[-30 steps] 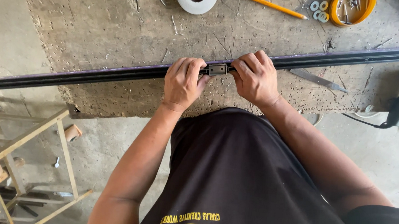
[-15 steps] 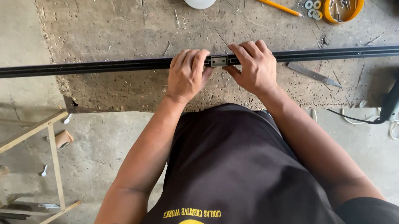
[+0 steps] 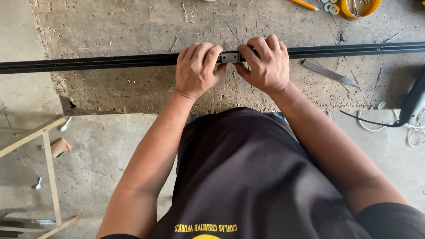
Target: Assembling metal frame profiles by drilling holes and installing rivets
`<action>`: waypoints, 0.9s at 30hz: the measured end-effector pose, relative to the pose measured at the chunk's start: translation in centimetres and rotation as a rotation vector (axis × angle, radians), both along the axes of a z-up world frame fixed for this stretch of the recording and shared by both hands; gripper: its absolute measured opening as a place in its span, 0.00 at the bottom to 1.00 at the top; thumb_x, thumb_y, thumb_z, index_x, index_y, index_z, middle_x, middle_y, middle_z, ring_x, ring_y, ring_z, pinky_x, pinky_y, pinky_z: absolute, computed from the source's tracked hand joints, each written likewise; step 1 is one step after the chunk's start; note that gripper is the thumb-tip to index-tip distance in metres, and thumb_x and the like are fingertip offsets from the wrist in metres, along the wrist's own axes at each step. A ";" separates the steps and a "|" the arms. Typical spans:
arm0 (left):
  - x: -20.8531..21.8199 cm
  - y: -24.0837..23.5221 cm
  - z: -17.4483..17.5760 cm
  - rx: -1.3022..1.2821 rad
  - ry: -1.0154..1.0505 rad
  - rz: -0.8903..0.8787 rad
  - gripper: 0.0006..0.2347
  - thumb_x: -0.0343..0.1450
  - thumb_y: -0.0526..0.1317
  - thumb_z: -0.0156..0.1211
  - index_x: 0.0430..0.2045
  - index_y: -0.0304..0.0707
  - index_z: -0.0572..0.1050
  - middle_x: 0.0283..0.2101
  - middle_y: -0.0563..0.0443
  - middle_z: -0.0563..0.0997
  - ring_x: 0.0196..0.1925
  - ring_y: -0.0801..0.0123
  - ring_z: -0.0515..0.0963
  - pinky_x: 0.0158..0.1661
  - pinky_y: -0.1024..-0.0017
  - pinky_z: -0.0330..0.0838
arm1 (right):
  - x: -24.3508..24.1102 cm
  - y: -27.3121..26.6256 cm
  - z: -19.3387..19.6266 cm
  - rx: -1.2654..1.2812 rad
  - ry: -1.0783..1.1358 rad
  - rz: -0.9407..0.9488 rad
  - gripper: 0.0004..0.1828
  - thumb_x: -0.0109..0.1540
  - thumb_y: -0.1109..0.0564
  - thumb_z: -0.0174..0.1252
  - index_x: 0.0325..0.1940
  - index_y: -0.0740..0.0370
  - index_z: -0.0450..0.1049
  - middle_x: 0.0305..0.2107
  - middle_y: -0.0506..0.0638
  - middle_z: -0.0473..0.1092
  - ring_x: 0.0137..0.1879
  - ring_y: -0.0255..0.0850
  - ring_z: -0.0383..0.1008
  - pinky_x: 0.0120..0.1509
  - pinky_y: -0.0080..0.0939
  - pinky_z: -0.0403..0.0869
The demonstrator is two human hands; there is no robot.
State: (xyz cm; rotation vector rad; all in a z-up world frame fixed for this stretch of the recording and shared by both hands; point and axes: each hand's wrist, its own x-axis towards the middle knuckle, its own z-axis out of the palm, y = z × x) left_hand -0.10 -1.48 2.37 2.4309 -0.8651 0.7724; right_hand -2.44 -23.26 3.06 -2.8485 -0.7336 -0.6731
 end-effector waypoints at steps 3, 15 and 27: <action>-0.2 0.5 0.3 0.001 0.036 -0.044 0.07 0.72 0.42 0.59 0.37 0.41 0.74 0.36 0.52 0.76 0.34 0.65 0.76 0.36 0.70 0.72 | 0.1 0.1 0.5 0.021 -0.011 0.024 0.16 0.64 0.39 0.66 0.46 0.50 0.77 0.40 0.44 0.68 0.38 0.42 0.65 0.35 0.39 0.66; -0.1 -0.1 0.1 0.024 -0.094 -0.003 0.07 0.72 0.43 0.56 0.37 0.42 0.75 0.37 0.54 0.76 0.33 0.66 0.77 0.35 0.69 0.66 | 0.0 0.3 -0.1 0.044 -0.031 -0.020 0.20 0.54 0.40 0.68 0.44 0.48 0.77 0.39 0.43 0.69 0.38 0.42 0.65 0.35 0.40 0.65; -0.1 0.0 -1.1 0.043 -0.093 -0.002 0.09 0.72 0.46 0.56 0.39 0.43 0.76 0.37 0.53 0.78 0.34 0.67 0.78 0.35 0.69 0.68 | 0.1 0.3 0.1 0.050 -0.049 -0.035 0.19 0.57 0.37 0.63 0.43 0.49 0.76 0.39 0.42 0.68 0.38 0.41 0.64 0.36 0.40 0.64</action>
